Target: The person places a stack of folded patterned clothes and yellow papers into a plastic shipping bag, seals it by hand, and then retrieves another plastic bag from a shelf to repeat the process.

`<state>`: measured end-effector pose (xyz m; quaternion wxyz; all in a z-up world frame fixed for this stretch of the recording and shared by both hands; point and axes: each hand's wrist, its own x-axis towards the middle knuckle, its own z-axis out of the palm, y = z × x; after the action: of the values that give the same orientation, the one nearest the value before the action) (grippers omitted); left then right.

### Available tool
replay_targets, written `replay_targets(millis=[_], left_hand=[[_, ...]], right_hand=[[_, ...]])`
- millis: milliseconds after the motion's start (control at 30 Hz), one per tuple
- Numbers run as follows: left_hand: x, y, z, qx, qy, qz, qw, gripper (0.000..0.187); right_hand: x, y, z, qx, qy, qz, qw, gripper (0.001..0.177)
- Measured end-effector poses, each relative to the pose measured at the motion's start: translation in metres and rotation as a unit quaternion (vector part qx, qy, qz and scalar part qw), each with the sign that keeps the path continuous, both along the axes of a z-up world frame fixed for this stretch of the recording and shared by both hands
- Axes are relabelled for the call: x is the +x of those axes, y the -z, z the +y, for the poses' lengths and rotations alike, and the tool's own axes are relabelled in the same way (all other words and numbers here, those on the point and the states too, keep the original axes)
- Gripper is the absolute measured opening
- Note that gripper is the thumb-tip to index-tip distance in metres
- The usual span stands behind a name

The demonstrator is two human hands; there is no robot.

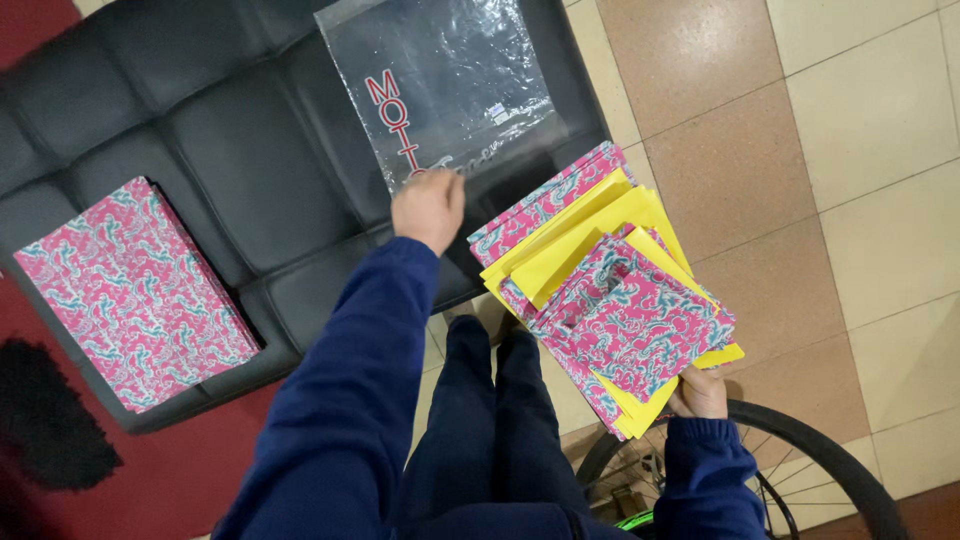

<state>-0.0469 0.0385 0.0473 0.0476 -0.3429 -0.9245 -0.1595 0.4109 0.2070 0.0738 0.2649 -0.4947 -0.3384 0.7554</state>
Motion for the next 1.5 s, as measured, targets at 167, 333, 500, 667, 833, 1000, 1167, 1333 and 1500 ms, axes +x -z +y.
replay_targets(millis=[167,333,500,667,833,1000,1167,1333,1500], left_hand=[[-0.014,-0.042,-0.002,0.127,0.004,-0.033,0.991,0.013],[-0.015,-0.054,-0.004,0.152,0.028,-0.22,0.963,0.02],[-0.009,-0.039,-0.011,0.042,0.004,-0.454,0.89,0.033],[0.007,-0.043,-0.022,0.096,-0.012,-0.555,0.826,0.039],[0.02,-0.079,-0.027,0.131,0.005,-0.598,0.791,0.04],[0.013,-0.004,-0.038,0.129,-0.064,-0.486,0.862,0.024],[-0.002,0.014,-0.042,0.092,-0.138,-0.42,0.892,0.015],[-0.005,-0.005,-0.04,0.038,-0.155,-0.36,0.919,0.016],[-0.005,-0.014,-0.028,-0.109,-0.089,-0.279,0.95,0.032]], right_hand=[[0.02,0.024,-0.001,-0.013,0.002,0.018,1.0,0.059],[0.007,0.025,-0.015,-0.023,-0.002,0.047,0.999,0.061],[-0.007,0.017,-0.024,-0.029,-0.012,0.055,0.998,0.065],[-0.012,0.033,-0.024,-0.038,-0.017,0.059,0.997,0.064],[-0.007,0.061,-0.017,-0.052,-0.039,0.055,0.996,0.062],[-0.026,0.051,-0.018,-0.071,-0.06,0.06,0.994,0.063],[-0.013,0.067,-0.016,-0.084,-0.066,0.061,0.992,0.064],[-0.001,0.078,-0.013,-0.091,-0.067,0.054,0.992,0.066],[-0.003,0.076,-0.01,-0.097,-0.061,0.049,0.992,0.064]])
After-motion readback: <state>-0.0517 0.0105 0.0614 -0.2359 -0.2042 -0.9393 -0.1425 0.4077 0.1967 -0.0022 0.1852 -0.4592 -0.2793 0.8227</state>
